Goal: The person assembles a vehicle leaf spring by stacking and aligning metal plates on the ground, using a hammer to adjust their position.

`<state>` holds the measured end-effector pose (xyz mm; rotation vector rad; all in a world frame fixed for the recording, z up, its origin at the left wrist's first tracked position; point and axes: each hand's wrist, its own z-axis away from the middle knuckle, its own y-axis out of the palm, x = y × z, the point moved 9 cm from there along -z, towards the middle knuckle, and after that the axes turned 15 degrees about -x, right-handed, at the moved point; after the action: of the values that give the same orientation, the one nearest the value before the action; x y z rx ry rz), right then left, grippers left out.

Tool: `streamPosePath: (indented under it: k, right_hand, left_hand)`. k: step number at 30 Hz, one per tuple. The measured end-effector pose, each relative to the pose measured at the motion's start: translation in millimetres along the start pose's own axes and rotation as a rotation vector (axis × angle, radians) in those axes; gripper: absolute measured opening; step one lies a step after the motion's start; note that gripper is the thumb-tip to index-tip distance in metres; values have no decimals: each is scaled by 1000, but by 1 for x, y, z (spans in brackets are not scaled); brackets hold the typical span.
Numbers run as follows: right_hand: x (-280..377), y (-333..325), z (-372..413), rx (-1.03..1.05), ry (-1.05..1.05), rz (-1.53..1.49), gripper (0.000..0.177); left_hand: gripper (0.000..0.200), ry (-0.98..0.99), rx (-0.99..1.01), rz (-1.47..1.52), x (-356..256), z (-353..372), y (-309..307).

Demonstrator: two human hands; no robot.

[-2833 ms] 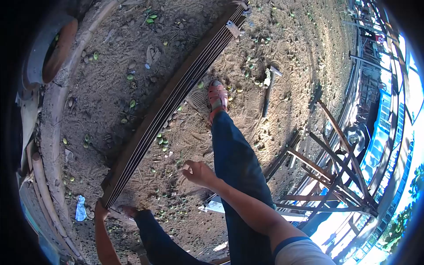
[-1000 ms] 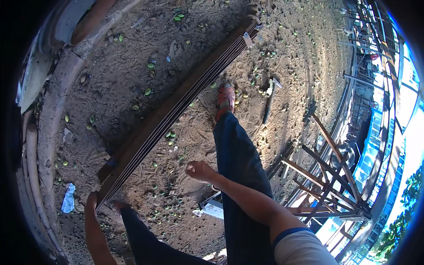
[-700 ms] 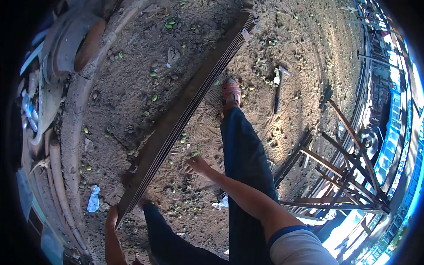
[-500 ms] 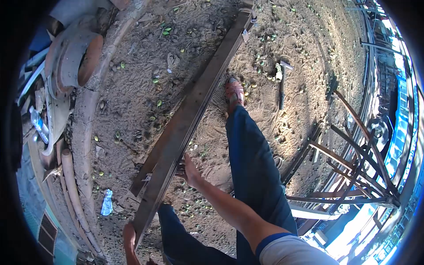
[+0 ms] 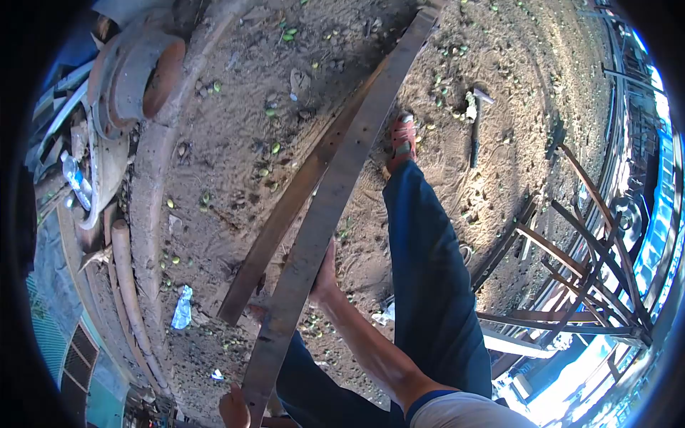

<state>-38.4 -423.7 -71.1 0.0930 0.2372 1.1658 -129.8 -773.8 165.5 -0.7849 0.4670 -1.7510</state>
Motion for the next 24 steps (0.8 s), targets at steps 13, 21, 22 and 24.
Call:
streamPosePath:
  k: [13,21,22,24]
  right_hand:
    - [51,39,8,-213,-695,1592,55]
    - [127,-24,50,-308,-748,2083,40]
    - [125,-19,54,-262,-787,2108,38]
    - [119,-11,60,-113,-825,2119,34]
  left_hand:
    - [48,357,-672,-162,-47,-209,-154]
    - [38,457,-295,281,-115,-186,-72]
    - [36,413,-203,330,-124,-177,-61]
    - [36,497,-159,288,-125,-173,-22]
